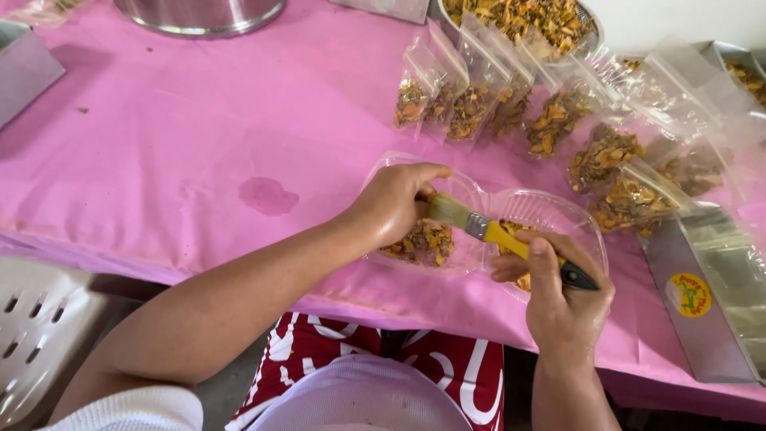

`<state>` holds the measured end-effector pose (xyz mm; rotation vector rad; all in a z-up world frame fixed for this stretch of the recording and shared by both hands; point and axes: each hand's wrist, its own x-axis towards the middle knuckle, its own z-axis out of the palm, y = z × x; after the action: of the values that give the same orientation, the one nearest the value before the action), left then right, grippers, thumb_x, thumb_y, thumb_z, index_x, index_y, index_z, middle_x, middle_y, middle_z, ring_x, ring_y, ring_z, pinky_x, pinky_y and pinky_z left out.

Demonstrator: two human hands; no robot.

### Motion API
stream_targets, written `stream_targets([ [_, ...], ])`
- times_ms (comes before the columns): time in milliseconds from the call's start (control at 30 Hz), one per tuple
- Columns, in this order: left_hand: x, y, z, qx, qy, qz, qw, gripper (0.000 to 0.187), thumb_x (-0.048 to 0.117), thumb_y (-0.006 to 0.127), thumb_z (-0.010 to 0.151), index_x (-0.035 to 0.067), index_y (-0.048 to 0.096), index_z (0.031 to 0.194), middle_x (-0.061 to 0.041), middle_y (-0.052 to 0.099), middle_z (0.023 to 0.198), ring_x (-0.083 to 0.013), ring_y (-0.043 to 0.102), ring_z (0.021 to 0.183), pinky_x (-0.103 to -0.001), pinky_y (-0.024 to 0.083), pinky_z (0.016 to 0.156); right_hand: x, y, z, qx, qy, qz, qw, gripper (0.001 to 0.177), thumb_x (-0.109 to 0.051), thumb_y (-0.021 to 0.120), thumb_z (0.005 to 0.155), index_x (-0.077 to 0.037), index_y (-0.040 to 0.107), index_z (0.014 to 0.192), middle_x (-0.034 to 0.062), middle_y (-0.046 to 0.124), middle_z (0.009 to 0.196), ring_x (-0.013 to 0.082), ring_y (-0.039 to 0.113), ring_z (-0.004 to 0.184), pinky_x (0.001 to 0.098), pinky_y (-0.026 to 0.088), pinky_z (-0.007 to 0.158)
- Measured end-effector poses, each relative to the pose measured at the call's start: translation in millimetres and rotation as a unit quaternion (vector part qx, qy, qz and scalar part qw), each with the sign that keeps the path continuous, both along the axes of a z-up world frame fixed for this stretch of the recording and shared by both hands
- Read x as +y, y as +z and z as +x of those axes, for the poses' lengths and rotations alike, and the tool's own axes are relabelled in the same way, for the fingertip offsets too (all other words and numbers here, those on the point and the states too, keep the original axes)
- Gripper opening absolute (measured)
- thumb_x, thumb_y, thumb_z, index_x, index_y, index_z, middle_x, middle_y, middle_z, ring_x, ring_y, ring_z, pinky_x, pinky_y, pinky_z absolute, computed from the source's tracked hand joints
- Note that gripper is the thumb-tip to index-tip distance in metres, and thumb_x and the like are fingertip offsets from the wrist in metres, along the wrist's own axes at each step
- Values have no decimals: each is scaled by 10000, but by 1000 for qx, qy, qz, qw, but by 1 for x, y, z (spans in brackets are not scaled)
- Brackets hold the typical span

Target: Sorting and cleaning dried tea leaves in a plastic container using hands and a brush.

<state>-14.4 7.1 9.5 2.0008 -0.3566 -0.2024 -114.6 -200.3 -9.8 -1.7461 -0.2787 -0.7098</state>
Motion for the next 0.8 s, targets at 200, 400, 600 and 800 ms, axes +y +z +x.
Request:
stream_targets([
  [200,7,22,-9,60,16,15,998,662,-131,623,861,172,548,1445,-96,729,1201,-122,740,760,-203,549,509,-4,-7,1,-17,11,56,998,285,-212,559,1089,49,666,1128,178,713,864,250,750,625,328,681,554],
  [400,6,23,-2,81,12,7,997,673,55,771,799,190,565,1426,-116,721,1273,-226,727,1133,-351,585,963,-5,-5,0,-9,-33,15,999,363,-294,537,1074,46,663,1073,207,723,803,255,752,605,304,642,510],
  [600,2,18,5,138,26,-102,985,605,4,763,775,140,628,1349,-131,729,1265,-229,706,1174,-378,628,965,-11,-13,-12,6,113,146,983,227,-215,584,1066,-15,691,1056,145,726,846,252,754,608,333,664,487],
  [800,-8,20,13,119,31,-151,981,484,-38,737,804,99,665,1263,-124,756,1161,-202,756,1031,-340,621,959,-44,-13,-43,-22,-9,160,987,221,-134,540,1072,56,649,1039,202,685,820,279,708,569,341,629,492],
])
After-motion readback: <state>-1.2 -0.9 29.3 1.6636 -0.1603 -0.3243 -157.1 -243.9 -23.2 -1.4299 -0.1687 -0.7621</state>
